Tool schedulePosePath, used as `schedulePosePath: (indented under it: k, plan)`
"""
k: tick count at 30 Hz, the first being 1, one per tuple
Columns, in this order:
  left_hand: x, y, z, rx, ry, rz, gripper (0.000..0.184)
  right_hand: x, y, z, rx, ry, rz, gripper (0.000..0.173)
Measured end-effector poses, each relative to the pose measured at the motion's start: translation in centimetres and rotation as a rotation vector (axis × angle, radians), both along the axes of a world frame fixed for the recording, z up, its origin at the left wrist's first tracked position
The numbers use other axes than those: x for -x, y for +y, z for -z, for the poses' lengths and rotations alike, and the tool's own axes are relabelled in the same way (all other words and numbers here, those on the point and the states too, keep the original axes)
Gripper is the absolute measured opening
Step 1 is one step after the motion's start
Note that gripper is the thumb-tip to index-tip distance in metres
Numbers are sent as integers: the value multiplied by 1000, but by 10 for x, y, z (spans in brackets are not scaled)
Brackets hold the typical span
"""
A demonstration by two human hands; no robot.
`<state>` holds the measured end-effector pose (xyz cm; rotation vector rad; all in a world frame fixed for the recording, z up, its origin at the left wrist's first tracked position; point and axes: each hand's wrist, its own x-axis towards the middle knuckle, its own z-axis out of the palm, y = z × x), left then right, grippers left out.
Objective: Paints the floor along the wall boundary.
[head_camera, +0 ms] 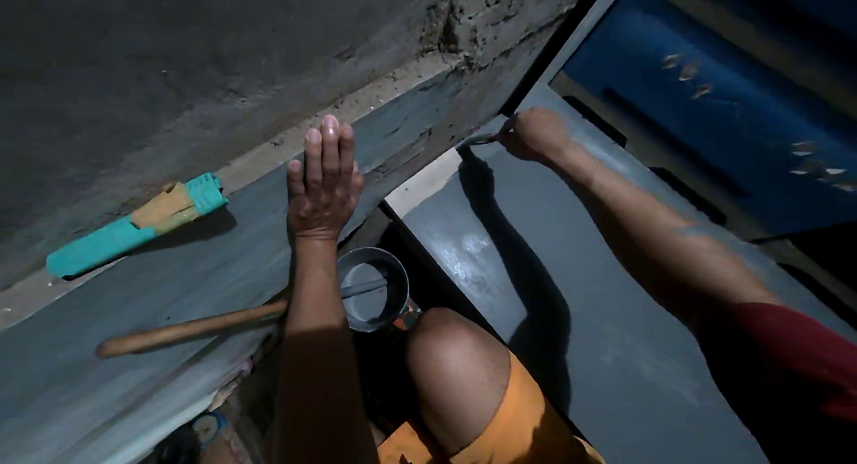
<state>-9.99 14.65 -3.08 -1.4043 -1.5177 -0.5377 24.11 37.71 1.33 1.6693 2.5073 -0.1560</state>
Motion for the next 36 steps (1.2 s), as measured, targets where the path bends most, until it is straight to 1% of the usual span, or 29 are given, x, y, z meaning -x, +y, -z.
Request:
schedulePosePath:
  k: [3, 5, 7, 11, 14, 16, 19, 21, 23, 24, 28, 31, 36]
  plan:
    - [0, 0, -1, 5, 10, -5, 70, -2, -3, 24, 11, 4, -4, 23]
    - [0, 1, -1, -4, 21, -12, 71, -7, -13, 31, 39, 2, -25, 25]
    - [0, 0, -1, -8, 13, -24, 71, -13, -20, 34, 38, 15, -23, 27]
    - [-1, 0, -1, 8, -1, -11, 71, -28, -27, 36, -6, 7, 92, 26]
    - [0, -1, -1, 17, -5, -8, 72, -26, -40, 36, -11, 25, 17, 29]
    - [-1, -1, -1, 12, -1, -4, 73, -31, -40, 40, -5, 39, -15, 30]
    - [-1, -1, -2, 0, 0, -6, 72, -36, -37, 37, -19, 22, 85, 28]
    - [0, -1, -2, 1, 8, -8, 72, -37, -37, 37, -25, 16, 54, 27]
    - [0, -1, -2, -2, 7, 2, 72, -38, -36, 34, 11, 41, -38, 27]
    - [-1, -2, -2, -6, 3, 3, 71, -39, -35, 32, 29, 55, -53, 27]
    - [0, -1, -2, 8, 10, -11, 71, -30, -33, 16, -4, 54, 86, 29]
    - [-1, -1, -3, -2, 7, -13, 71, -20, -28, 19, -17, 91, 43, 26]
    - [-2, 0, -2, -10, -11, -6, 73, 1, -23, 33, -1, 125, -11, 28]
